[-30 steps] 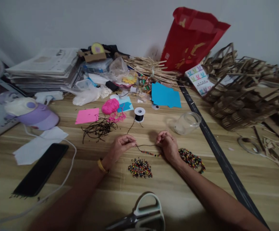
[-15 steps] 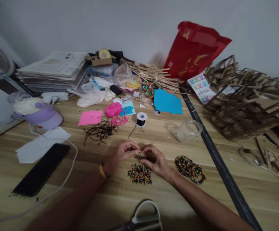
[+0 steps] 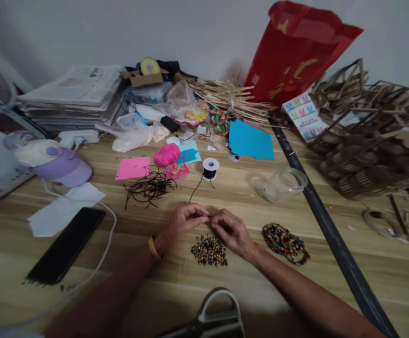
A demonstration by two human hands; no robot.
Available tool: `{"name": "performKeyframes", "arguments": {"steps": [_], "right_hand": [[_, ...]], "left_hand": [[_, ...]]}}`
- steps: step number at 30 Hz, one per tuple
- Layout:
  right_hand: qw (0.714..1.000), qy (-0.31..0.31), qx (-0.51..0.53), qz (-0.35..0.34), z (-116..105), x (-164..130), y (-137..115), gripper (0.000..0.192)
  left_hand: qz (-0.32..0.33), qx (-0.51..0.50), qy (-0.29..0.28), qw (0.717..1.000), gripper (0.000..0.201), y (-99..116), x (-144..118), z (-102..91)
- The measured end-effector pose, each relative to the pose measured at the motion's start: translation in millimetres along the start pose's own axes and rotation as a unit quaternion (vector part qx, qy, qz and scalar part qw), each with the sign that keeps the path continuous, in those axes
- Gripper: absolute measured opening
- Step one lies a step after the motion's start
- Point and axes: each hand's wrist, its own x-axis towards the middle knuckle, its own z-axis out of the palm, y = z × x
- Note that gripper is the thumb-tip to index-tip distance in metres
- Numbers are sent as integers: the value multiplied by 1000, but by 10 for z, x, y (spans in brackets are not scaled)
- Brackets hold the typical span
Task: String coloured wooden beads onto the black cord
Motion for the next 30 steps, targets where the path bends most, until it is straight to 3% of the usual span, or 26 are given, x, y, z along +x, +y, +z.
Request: {"name": "performKeyframes", "arguments": {"steps": [11,30], "right_hand": [[1000,-2,-5,-6,-30,15,-25,8],[999,-22,-3,-36,-50,0,-29,16]], "left_hand": [[32,173,-42,983,17,7,-4,-28],[39,209,-116,970,20,-37,15,-99]]}}
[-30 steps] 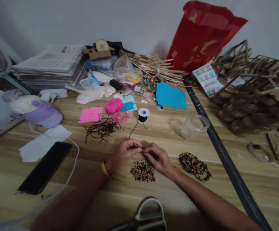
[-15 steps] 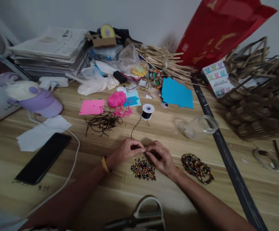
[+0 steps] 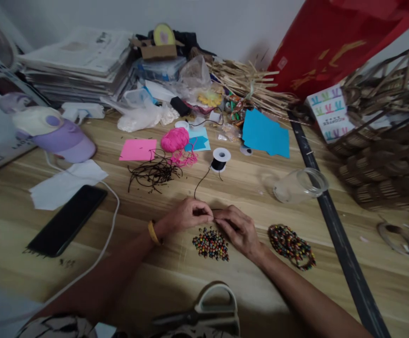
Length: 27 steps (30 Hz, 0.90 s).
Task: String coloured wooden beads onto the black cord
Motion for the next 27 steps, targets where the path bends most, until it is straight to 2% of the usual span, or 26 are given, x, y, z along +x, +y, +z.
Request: {"name": "performKeyframes", "arguments": {"steps": [10,16,23,25,27], "right_hand": [[999,-20,-24,6,-5,0,-7,12],[1000,-8,9,14,11,14,-32,12],[999,-23,12,24,14,5,-25,10],[999,-22,7,23,15,-3,-12,9],[1000,-16,2,26,17,-8,-1,9]], "left_hand": [[6,1,-3,1000,20,-3,-13,-15],[14,9,-8,1000,21,-24,-22,-4],[20,33,-7,999,16,43,-19,-22],[15,27,-26,999,13,91,-30,-62],[3,31,-81,996,10,142,-50,-122]]}}
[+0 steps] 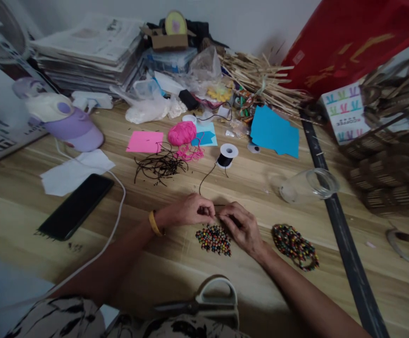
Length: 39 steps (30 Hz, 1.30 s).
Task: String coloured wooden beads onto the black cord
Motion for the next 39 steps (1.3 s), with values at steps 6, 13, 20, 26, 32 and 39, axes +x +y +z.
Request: {"name": "performKeyframes", "arguments": {"steps": [6,13,20,26,32,39], "right_hand": [[1000,12,2,5,7,15,-11,8],[1000,5,5,2,2,11,-13,8],[1000,-1,-2,5,6,5,5,9],[1000,-2,2,3,3,8,16,8],[1000,-2,0,3,8,-1,21,9],[1000,-3,-2,1,3,1,10,9]], "left_hand": [[2,68,-155,986,11,53,-85,-132],[29,146,-150,977,14,1,-100,-38],[45,169,-118,977,16,50,-102,-5],[49,139,-118,982,14,14,-75,16],[49,127,-115,984,16,4,-56,17],[72,125,-109,983,20,30,-62,-5]]}}
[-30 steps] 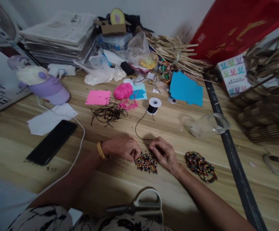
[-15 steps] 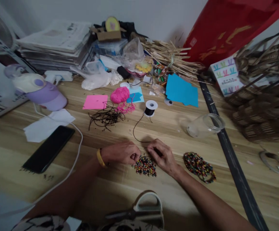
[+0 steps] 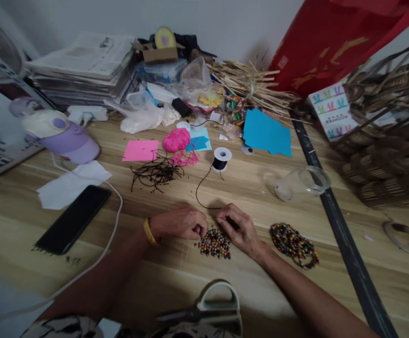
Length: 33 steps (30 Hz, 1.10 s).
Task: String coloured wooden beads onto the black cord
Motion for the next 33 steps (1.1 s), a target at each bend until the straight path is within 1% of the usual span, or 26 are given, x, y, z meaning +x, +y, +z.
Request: {"name": "performKeyframes", "arguments": {"steps": [5,7,9,11,12,14,17,19,24,28,33], "right_hand": [[1000,-1,-4,0,-10,0,2,9],[1000,6,1,8,-12,3,-1,8],[1000,15,8,19,-11,8,-6,8],[999,23,15,26,-7,12,-11,9],[999,27,17,30,-5,14,-14,10],[998,39,20,37,-2,17,-20,12],[997,61,20,42,0,20,-22,13],[996,75,17,42,0,23,-19,12],[995,84,-2,45,0,52,-28,12],[996,77,-14,44,-1,114,-67,13],[996,88,-6,34,47,149,-59,8]], "left_hand": [[6,-39,-3,999,16,-22,-2,-24],[2,-73,-7,997,12,-50,2,-38],[-12,-117,0,993,7,-95,9,-47],[-42,-170,35,984,7,-157,21,-41],[-62,-197,69,976,10,-191,30,-30],[-78,-251,130,956,14,-252,52,2],[-102,-285,202,931,18,-289,96,54],[-109,-298,232,919,20,-273,127,77],[-120,-332,227,908,23,-228,179,96],[-129,-341,221,905,21,-245,182,104],[-125,-351,218,902,19,-225,173,87]]}}
